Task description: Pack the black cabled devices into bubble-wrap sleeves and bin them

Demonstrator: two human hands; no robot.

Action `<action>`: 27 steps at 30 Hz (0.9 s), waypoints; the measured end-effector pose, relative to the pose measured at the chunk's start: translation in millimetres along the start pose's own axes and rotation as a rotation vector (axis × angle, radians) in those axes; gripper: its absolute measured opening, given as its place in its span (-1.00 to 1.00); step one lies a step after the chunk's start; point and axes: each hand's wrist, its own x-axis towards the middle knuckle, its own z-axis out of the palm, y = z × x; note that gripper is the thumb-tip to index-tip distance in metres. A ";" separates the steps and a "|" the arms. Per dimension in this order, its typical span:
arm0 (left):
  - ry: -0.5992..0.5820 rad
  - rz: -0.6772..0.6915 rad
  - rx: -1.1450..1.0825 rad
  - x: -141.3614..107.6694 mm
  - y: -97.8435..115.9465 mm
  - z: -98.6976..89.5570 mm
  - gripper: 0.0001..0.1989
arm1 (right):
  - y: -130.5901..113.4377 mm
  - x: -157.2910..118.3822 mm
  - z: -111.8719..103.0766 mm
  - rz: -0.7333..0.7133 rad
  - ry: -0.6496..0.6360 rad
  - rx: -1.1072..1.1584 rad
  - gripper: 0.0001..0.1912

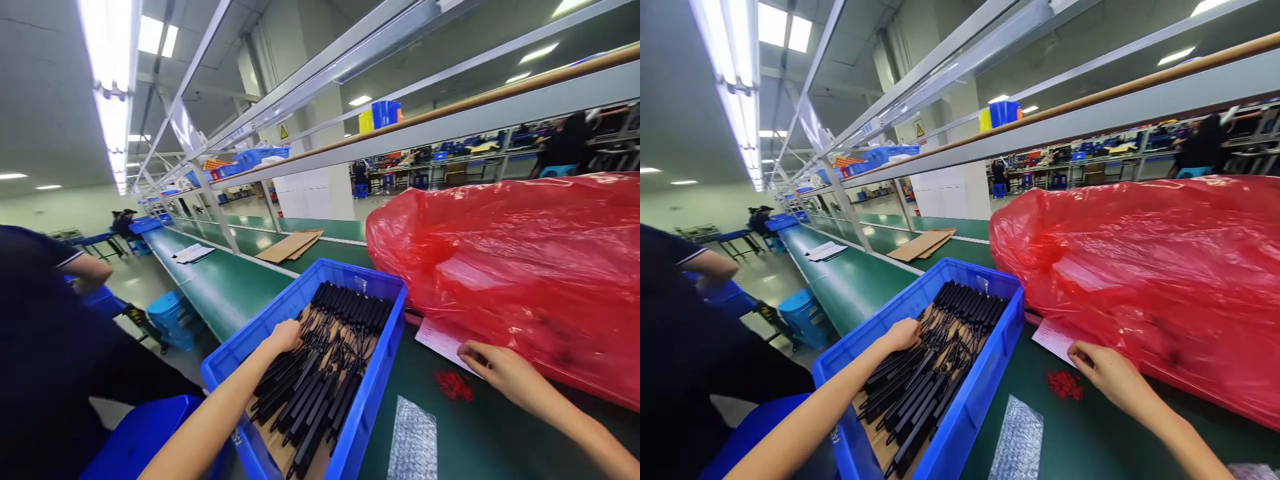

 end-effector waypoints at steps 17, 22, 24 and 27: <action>0.018 -0.050 -0.169 -3.5 -1.7 -1.4 -0.70 | -1.0 16.0 59.3 -0.131 -0.185 -0.044 -0.69; 0.037 -0.070 -0.329 3.9 1.4 3.9 -0.68 | -20.2 32.0 24.1 -0.170 -0.164 0.087 -0.69; 0.034 -0.080 -0.422 8.4 1.1 7.0 -0.69 | -46.4 46.3 2.3 -0.172 -0.151 0.179 -0.66; 0.013 -0.089 -0.607 13.5 -1.6 11.6 -0.70 | -104.1 81.5 -19.7 -0.255 -0.109 0.280 -0.62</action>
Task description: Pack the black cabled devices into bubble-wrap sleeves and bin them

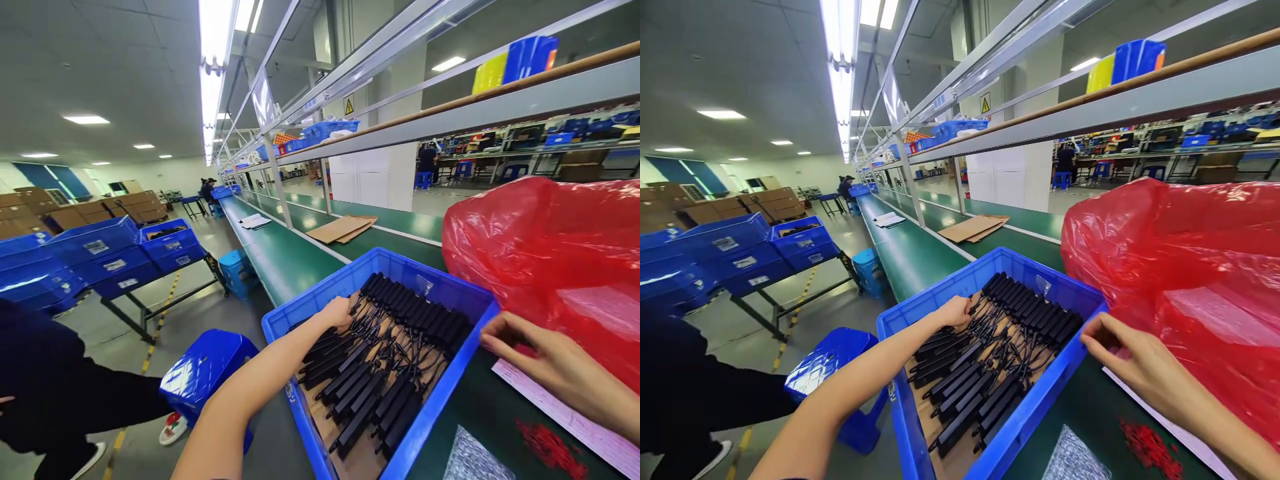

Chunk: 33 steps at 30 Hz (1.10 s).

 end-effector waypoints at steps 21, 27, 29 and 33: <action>-0.077 0.203 -0.938 17.4 -20.5 -3.6 -0.87 | -31.3 224.9 165.5 -0.235 -0.553 0.159 -0.75; -0.084 0.219 -0.985 17.4 -21.1 -5.7 -0.89 | -27.3 228.9 163.9 -0.167 -0.556 0.210 -0.74; -0.095 0.224 -0.988 16.5 -20.3 -6.5 -0.88 | -28.1 228.7 165.7 -0.155 -0.563 0.225 -0.74; -0.098 0.220 -0.988 15.6 -18.9 -8.0 -0.92 | -29.7 227.4 166.6 -0.171 -0.612 0.250 -0.73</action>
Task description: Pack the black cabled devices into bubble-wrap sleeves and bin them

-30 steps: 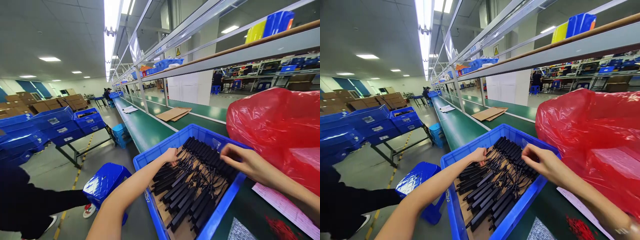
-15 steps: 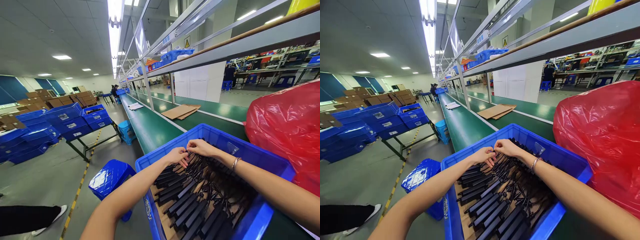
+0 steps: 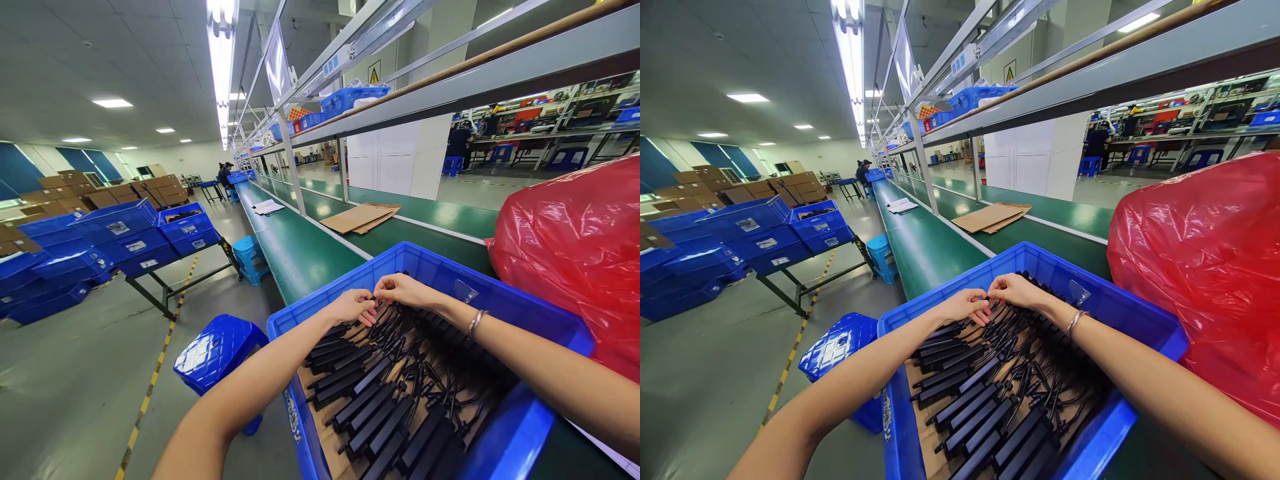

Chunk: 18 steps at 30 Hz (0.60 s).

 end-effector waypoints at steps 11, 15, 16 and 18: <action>0.113 -0.020 0.014 -1.5 1.5 7.6 -0.96 | -9.0 -7.4 6.9 -0.115 0.101 -0.160 -0.74; 0.121 -0.024 0.002 -3.3 2.5 7.2 -0.93 | -11.1 -8.2 13.5 -0.160 0.105 -0.190 -0.75; 0.119 -0.022 0.000 -3.7 2.8 6.4 -0.91 | -10.2 -7.7 13.7 -0.160 0.108 -0.189 -0.75; 0.111 -0.017 0.003 -4.2 3.2 4.8 -0.88 | -7.2 -6.5 12.7 -0.154 0.122 -0.179 -0.74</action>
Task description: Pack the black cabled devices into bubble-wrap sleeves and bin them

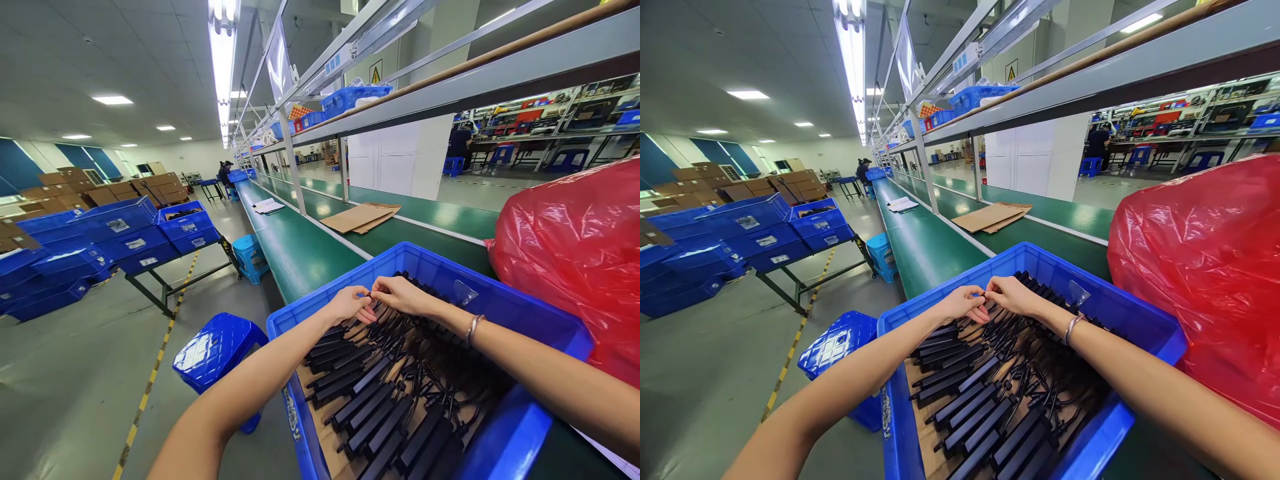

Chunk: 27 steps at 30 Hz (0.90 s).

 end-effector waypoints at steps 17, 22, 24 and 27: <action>0.091 0.003 0.663 -17.5 7.9 2.8 -0.89 | 13.3 3.1 -3.3 0.071 -0.062 -0.125 -0.76; 0.070 0.046 0.981 -23.5 2.3 18.8 -0.86 | 14.0 0.3 -6.4 0.100 -0.068 -0.198 -0.77; 0.001 0.016 1.046 -21.5 -1.2 22.9 -0.92 | 11.5 0.3 -4.5 0.097 -0.081 -0.196 -0.77; -0.026 0.009 1.079 -17.1 -6.1 23.3 -0.85 | 8.3 1.5 -1.2 0.109 -0.102 -0.179 -0.76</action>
